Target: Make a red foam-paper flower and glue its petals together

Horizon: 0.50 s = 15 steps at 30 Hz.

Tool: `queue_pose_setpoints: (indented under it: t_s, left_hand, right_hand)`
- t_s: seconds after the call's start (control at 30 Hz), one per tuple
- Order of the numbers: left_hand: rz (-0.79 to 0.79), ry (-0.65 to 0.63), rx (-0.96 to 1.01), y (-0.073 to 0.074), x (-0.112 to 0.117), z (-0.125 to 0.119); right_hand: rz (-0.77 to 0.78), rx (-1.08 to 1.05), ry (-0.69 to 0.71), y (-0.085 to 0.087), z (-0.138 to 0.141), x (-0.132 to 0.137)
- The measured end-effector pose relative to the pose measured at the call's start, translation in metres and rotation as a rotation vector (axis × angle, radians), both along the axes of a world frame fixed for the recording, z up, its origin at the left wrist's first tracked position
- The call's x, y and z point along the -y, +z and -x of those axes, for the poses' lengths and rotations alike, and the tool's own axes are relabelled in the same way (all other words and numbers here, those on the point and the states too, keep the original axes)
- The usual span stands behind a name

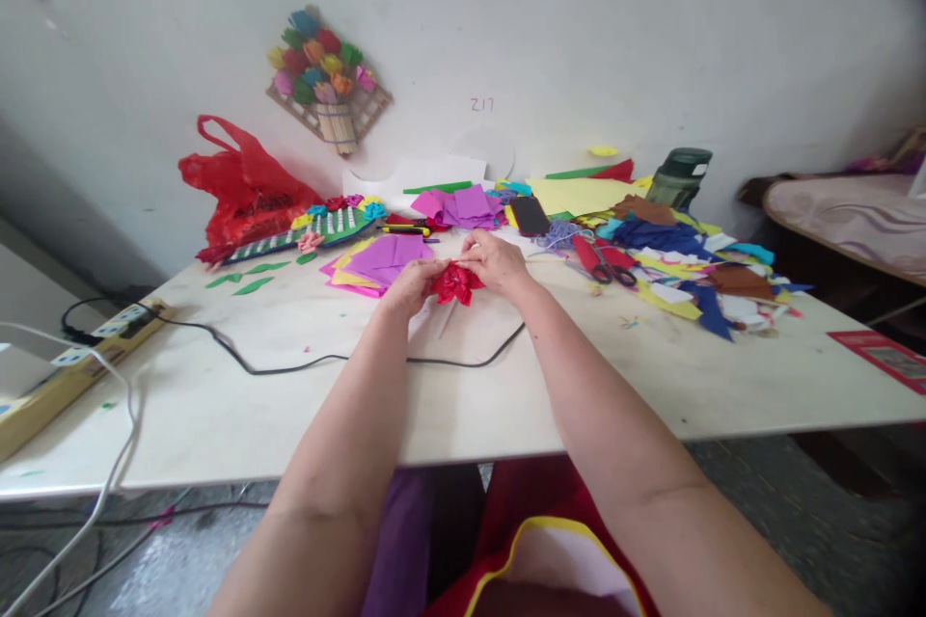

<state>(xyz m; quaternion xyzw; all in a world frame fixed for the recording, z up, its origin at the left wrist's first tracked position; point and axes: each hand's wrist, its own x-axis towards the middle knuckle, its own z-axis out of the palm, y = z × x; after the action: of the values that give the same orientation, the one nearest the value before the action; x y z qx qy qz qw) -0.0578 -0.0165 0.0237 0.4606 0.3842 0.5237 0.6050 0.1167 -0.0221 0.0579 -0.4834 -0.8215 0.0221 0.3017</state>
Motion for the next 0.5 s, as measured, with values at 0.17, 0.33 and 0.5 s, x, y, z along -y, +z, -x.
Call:
queue_pose_setpoints:
  t_s: [0.17, 0.33, 0.5]
  left_hand:
    - [0.022, 0.03, -0.021, -0.0028, -0.0032, 0.0]
    - [-0.015, 0.03, -0.029, -0.0023, -0.0031, 0.0]
    - [-0.034, 0.019, -0.058, 0.0018, 0.0012, -0.0007]
  right_hand:
    - [-0.014, -0.022, -0.011, 0.001, 0.0017, 0.0018]
    - [-0.016, -0.022, -0.014, 0.001, 0.0029, 0.0033]
    - [0.011, -0.033, 0.003, -0.0017, 0.0023, -0.0001]
